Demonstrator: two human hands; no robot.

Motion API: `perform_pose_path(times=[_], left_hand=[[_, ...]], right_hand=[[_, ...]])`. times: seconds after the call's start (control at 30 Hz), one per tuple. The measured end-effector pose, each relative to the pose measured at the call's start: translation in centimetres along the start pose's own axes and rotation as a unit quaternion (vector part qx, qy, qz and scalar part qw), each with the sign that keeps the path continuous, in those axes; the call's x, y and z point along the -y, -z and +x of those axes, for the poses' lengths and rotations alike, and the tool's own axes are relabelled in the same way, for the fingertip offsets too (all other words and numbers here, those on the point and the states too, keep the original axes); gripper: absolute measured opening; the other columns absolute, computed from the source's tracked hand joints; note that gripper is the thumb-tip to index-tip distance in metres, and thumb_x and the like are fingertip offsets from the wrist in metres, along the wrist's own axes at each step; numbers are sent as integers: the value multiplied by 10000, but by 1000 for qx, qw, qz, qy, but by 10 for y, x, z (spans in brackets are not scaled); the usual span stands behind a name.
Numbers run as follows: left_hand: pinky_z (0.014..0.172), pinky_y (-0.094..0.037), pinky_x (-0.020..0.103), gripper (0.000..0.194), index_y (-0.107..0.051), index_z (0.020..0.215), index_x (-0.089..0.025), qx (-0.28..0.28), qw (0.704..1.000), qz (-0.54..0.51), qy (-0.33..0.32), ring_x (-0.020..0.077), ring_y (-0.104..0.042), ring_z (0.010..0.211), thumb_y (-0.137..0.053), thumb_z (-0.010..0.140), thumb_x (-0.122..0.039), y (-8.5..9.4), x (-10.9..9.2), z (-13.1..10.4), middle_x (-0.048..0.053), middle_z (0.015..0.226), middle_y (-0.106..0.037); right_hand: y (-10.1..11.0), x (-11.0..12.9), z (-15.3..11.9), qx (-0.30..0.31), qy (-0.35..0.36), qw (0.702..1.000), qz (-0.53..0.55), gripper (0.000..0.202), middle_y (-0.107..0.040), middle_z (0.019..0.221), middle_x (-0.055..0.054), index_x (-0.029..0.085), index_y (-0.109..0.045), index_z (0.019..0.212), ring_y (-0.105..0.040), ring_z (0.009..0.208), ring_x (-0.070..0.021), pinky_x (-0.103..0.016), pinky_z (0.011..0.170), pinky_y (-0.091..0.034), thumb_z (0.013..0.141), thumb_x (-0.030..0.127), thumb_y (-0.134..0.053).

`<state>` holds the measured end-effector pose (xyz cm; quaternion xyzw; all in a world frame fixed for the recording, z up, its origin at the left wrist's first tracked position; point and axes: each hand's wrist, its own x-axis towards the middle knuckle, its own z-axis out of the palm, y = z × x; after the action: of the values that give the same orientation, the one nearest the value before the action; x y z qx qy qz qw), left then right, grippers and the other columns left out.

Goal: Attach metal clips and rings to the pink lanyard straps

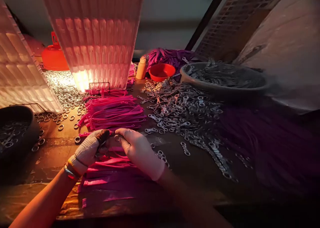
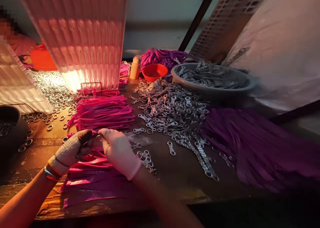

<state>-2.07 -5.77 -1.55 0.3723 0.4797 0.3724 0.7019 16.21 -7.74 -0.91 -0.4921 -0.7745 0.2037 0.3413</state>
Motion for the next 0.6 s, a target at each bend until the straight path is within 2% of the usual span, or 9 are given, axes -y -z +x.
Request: perform_pose_path(times=[0.07,0.13,0.27,0.37,0.4,0.53,0.57,0.6], left_hand=[[338,-230,183,363,-549,703,-199,19,999,49,-4,67,-317,368,-713,797,-509,-10,0,0,-60,506,-395],[343,-224,192,363,-555,705,-205,33,994,103,-19,74,-317,372,-690,810,-526,-17,-1,0,-57,502,-393],[387,-279,205,309,-582,689,-197,46,963,255,-73,89,-374,413,-637,862,-446,-22,-4,1,-22,517,-480],[433,-310,203,250,-602,677,-186,43,932,337,-127,97,-416,470,-669,837,-366,-22,-3,6,-3,561,-534],[434,-307,204,241,-603,679,-186,47,932,338,-119,100,-418,475,-673,831,-360,-21,-1,8,-1,567,-533],[400,-259,231,332,-550,657,-199,121,964,238,11,102,-334,411,-590,873,-448,-20,6,16,-19,506,-439],[404,-256,232,344,-540,650,-199,122,964,236,9,101,-324,412,-574,883,-450,-20,8,17,-22,498,-427],[422,-273,229,335,-541,646,-194,112,960,255,-20,101,-339,434,-582,880,-430,-21,10,19,-18,511,-439]], right_hand=[[4,1,-3,18,-1,992,-122,237,-702,964,-73,204,-652,1130,-624,909,-221,-333,798,-446,971,156,-483],[9,2,-6,30,11,972,-232,217,-659,893,-86,187,-647,1086,-586,839,-246,-361,715,-397,950,137,-485],[12,-1,-13,26,86,927,-365,195,-600,829,-104,128,-622,1048,-528,742,-254,-375,626,-306,940,114,-459],[8,-9,-17,0,121,910,-397,220,-577,788,-89,111,-603,1057,-507,708,-236,-364,610,-273,974,103,-400],[6,-12,-18,-10,120,909,-399,225,-574,782,-84,110,-596,1065,-501,703,-231,-363,612,-270,979,99,-389],[-2,-22,-19,-29,114,917,-381,200,-567,781,-72,118,-582,1057,-488,696,-220,-367,626,-280,982,104,-397],[-3,-24,-19,-27,111,921,-372,194,-570,787,-72,120,-583,1060,-490,702,-220,-367,631,-286,985,114,-404],[-4,-26,-18,-24,105,926,-362,192,-575,794,-73,121,-584,1069,-494,710,-221,-367,635,-292,988,122,-410]])
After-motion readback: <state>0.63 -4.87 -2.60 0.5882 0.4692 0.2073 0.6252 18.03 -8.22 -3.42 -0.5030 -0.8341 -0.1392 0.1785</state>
